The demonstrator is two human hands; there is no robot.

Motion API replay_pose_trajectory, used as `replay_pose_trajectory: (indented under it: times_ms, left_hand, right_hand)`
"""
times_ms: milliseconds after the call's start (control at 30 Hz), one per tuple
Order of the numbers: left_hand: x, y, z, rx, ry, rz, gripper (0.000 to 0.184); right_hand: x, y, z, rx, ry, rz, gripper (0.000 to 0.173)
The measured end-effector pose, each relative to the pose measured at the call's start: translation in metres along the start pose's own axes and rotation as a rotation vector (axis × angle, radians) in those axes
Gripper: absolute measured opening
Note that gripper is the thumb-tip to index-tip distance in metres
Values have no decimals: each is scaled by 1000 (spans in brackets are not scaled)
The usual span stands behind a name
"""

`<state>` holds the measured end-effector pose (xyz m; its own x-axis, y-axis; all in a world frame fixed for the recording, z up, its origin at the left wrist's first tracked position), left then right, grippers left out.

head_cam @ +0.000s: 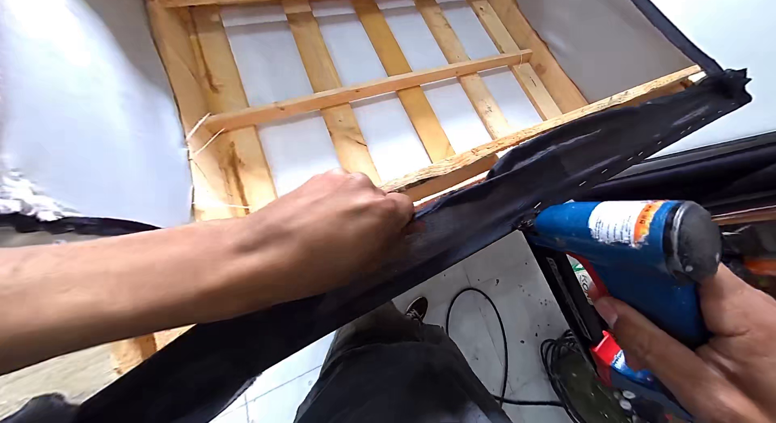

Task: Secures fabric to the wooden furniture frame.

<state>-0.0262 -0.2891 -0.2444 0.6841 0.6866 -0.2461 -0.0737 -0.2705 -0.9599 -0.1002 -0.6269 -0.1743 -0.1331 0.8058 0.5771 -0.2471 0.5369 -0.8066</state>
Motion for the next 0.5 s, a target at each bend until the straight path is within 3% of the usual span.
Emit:
replay_pose_trajectory:
  times_ms: [300, 400, 500]
  left_hand:
    - [12, -4, 5, 8, 155, -19, 37]
    - [11, -18, 20, -73, 350, -87, 18]
    - [12, -36, 69, -12, 657, -14, 23]
  right_hand:
    - [74, 45, 24, 63, 8, -5, 41]
    - [93, 60, 32, 69, 9, -10, 39]
    - [102, 69, 40, 64, 27, 8, 43]
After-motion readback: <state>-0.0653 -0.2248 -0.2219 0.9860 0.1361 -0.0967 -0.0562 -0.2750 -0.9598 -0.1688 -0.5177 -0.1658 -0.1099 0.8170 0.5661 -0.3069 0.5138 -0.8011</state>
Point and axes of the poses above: each hand's wrist, its own z-axis away from the middle knuckle, its own y-axis out of the palm, x = y × z, the point moved 1 cm from there along -z, towards the middle knuckle
